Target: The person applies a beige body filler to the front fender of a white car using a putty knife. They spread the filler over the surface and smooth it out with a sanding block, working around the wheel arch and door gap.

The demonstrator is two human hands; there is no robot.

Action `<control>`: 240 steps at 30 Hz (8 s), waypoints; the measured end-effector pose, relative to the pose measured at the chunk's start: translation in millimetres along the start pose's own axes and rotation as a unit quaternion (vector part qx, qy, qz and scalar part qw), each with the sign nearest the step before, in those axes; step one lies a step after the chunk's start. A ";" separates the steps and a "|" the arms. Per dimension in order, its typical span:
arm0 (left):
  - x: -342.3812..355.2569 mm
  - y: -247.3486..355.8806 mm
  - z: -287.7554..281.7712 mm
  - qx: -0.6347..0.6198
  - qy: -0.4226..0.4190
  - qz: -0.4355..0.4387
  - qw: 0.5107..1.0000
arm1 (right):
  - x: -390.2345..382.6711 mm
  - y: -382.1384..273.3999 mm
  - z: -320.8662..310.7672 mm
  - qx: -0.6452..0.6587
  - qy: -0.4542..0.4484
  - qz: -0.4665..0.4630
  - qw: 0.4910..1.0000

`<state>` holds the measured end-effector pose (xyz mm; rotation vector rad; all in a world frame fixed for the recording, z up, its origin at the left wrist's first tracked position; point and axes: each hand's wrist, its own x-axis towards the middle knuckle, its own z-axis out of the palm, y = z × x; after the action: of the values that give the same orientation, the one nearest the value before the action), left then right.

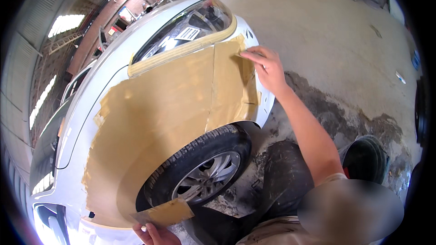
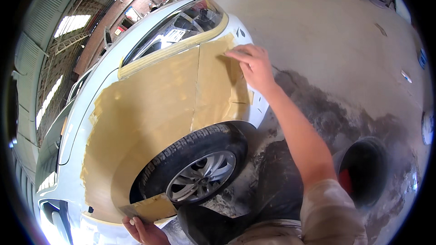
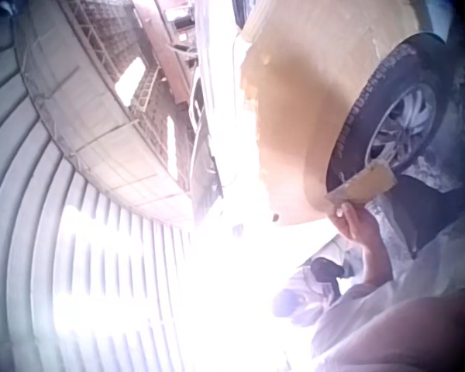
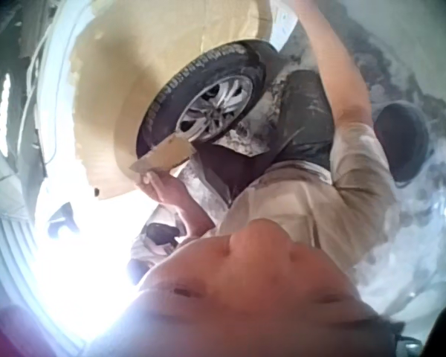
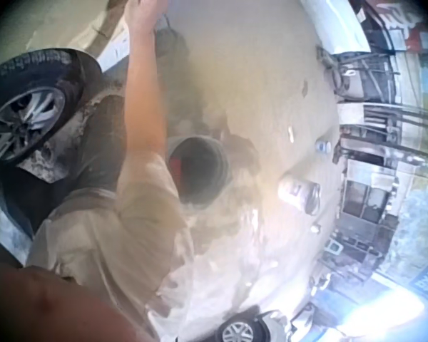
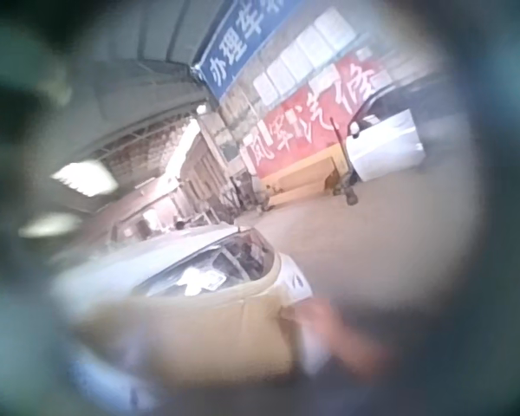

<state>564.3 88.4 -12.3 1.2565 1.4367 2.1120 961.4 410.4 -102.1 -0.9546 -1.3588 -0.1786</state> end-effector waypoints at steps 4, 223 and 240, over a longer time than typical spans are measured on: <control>-2.1 -0.2 -8.7 0.007 0.023 0.009 1.000 | 35.0 29.4 12.5 0.020 -0.027 -0.056 0.998; -32.6 -0.8 3.1 -0.052 -0.106 -0.055 0.992 | -158.3 -112.9 72.1 -0.017 0.189 0.216 0.958; -35.7 -5.8 -4.3 -0.068 -0.123 -0.075 0.987 | -151.6 -170.3 55.0 -0.010 0.105 0.119 0.987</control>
<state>580.2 65.2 -35.5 1.2627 1.2208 1.8496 776.0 278.6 -159.2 -1.0745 -1.0435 -0.1074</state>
